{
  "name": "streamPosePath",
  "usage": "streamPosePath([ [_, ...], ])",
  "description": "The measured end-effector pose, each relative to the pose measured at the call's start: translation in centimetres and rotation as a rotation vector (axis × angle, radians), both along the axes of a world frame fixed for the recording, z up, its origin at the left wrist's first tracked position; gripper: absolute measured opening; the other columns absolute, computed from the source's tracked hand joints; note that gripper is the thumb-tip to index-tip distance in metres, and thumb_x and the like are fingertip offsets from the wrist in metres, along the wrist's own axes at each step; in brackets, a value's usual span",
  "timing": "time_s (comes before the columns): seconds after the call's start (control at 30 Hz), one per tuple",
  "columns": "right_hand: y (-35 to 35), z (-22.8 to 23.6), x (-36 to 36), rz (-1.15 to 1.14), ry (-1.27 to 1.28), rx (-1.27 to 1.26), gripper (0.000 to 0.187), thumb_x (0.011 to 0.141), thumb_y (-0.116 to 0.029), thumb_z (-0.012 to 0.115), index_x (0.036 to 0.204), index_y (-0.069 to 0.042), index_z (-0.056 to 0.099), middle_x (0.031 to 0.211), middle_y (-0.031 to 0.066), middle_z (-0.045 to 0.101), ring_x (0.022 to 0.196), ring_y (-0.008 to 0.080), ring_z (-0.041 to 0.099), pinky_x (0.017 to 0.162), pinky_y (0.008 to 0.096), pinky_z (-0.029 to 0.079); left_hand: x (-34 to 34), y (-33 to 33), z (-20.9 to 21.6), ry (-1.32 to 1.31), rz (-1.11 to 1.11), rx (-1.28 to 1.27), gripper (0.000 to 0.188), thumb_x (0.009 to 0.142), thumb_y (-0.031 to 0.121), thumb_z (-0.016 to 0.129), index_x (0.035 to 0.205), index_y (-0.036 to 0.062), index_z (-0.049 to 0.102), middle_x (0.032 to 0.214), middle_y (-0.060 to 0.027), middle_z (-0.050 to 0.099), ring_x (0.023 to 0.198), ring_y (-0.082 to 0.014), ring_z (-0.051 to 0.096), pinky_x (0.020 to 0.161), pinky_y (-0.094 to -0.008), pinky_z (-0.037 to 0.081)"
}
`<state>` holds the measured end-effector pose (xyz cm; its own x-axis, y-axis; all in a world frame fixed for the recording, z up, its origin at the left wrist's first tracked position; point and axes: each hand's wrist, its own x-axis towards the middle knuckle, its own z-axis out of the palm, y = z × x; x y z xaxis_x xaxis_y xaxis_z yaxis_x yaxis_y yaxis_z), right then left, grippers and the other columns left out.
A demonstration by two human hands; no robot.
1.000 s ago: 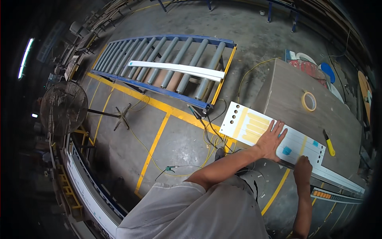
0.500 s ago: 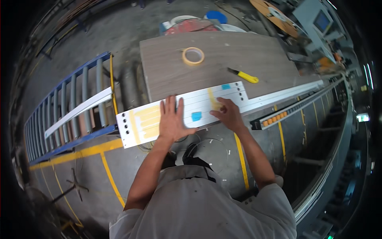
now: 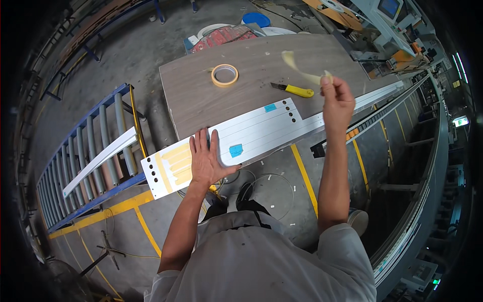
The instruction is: Applying blue labels and using a utility knife to trim tape on long white profiles.
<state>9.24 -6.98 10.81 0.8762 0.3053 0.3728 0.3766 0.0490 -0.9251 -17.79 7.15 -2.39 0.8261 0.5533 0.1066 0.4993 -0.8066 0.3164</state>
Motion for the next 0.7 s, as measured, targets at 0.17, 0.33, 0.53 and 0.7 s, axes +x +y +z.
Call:
streamPosePath([
  [0.17, -3.4, 0.8, -2.3, 0.253, -0.018, -0.113, 0.014, 0.095, -0.015, 0.062, 0.100, -0.002, 0.062, 0.083, 0.0011, 0.063, 0.079, 0.0070, 0.058, 0.075, 0.0213, 0.047, -0.1, 0.0, -0.3, -0.020, -0.007, -0.011, 0.121, 0.053, 0.067, 0.077, 0.141, -0.0039, 0.034, 0.145, -0.0300, 0.027, 0.138, -0.0459, 0.022, 0.115, -0.0565, 0.013],
  [0.33, -6.0, -6.1, -7.1, 0.452, 0.251, -0.285, 0.014, 0.096, -0.007, 0.056, 0.108, 0.000, 0.053, 0.089, 0.0079, 0.066, 0.075, 0.0105, 0.063, 0.068, 0.0231, 0.052, -0.9, -1.5, 0.7, -0.153, -0.048, 0.003, 0.122, 0.057, 0.074, 0.073, 0.145, 0.0015, 0.031, 0.150, -0.0272, 0.021, 0.140, -0.0482, 0.016, 0.113, -0.0638, 0.009],
  [0.53, -6.3, -10.5, -16.8, 0.812, 0.608, -0.099, 0.032, 0.092, 0.001, 0.058, 0.119, 0.000, 0.041, 0.095, 0.0126, 0.068, 0.081, 0.0123, 0.065, 0.067, 0.0250, 0.055, -5.0, -8.2, 5.9, -0.409, 0.113, -1.214, 0.050, 0.101, 0.033, 0.048, 0.141, 0.0029, 0.042, 0.135, -0.0173, 0.052, 0.125, -0.0238, 0.049, 0.105, -0.0364, 0.040],
  [0.7, -3.1, -10.6, -21.6, 0.787, 0.240, -0.111, 0.014, 0.079, 0.000, 0.075, 0.091, -0.004, 0.068, 0.087, 0.0057, 0.066, 0.072, 0.0099, 0.064, 0.059, 0.0245, 0.051, -9.0, -8.9, 5.7, -0.480, 0.368, -1.570, 0.044, 0.103, 0.036, 0.043, 0.133, 0.0046, 0.053, 0.111, -0.0069, 0.066, 0.099, -0.0142, 0.064, 0.085, -0.0295, 0.054],
])
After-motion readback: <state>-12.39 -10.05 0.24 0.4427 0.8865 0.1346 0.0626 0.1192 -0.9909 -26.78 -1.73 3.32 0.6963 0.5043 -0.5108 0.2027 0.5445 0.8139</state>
